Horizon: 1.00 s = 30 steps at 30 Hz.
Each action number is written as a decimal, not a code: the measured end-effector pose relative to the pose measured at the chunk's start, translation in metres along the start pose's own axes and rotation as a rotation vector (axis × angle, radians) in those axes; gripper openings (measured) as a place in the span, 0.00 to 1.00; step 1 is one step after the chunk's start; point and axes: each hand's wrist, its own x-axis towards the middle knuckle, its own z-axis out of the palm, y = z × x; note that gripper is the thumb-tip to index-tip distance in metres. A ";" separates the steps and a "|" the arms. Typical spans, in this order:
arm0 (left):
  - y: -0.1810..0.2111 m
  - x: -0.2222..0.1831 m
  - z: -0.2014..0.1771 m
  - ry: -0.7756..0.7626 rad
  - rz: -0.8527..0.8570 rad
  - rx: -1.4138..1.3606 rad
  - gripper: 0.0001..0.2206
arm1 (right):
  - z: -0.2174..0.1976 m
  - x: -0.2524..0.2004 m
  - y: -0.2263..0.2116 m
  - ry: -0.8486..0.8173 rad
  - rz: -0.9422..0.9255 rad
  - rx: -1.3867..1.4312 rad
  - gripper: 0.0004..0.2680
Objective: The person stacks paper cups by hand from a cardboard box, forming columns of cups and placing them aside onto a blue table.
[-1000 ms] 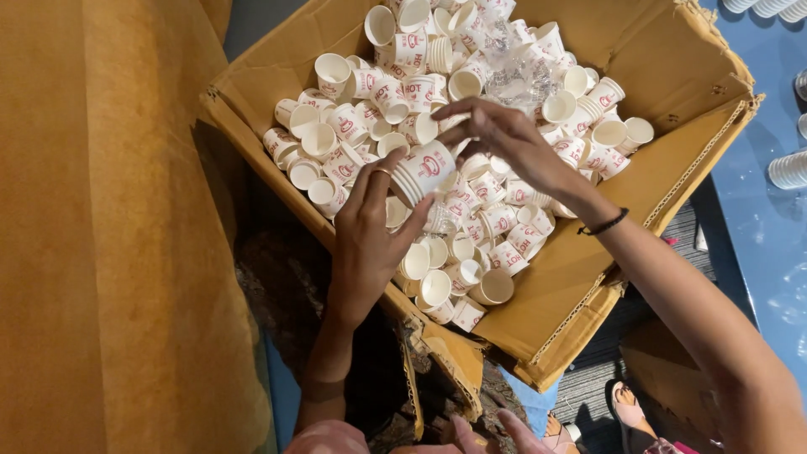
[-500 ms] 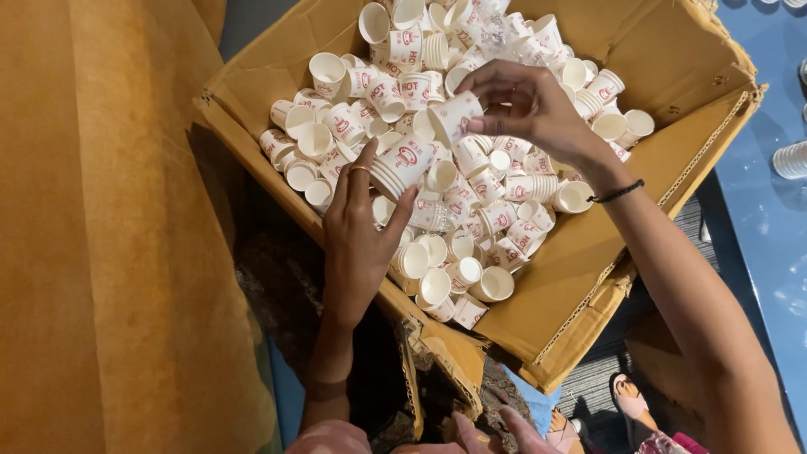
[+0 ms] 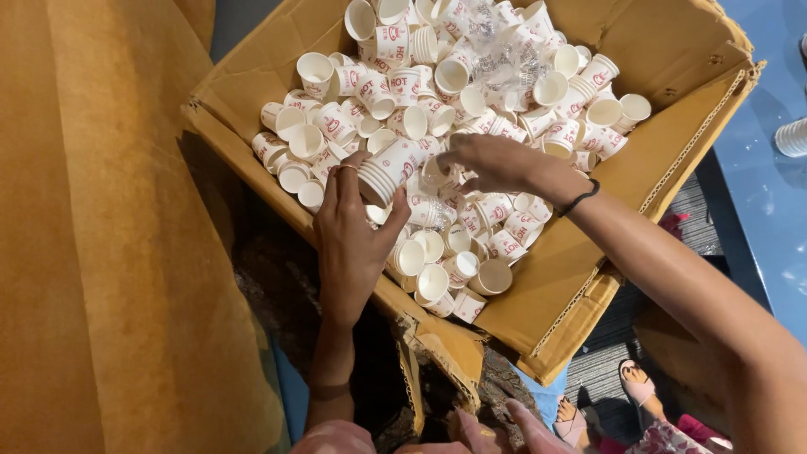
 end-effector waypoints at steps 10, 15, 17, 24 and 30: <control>-0.003 -0.002 -0.001 0.075 0.072 0.006 0.26 | -0.018 -0.009 -0.021 0.204 -0.105 -0.151 0.13; 0.001 -0.001 -0.001 0.061 0.062 -0.036 0.24 | -0.002 -0.014 -0.026 0.470 -0.517 -0.385 0.21; -0.002 -0.001 0.000 0.041 0.140 -0.029 0.25 | 0.000 -0.016 -0.028 0.355 -0.395 -0.284 0.24; -0.009 0.001 -0.003 -0.158 0.165 -0.064 0.30 | -0.013 -0.025 -0.035 0.405 -0.466 -0.206 0.22; 0.003 0.001 -0.011 -0.336 -0.029 -0.009 0.22 | -0.020 -0.026 -0.045 0.432 -0.709 0.052 0.24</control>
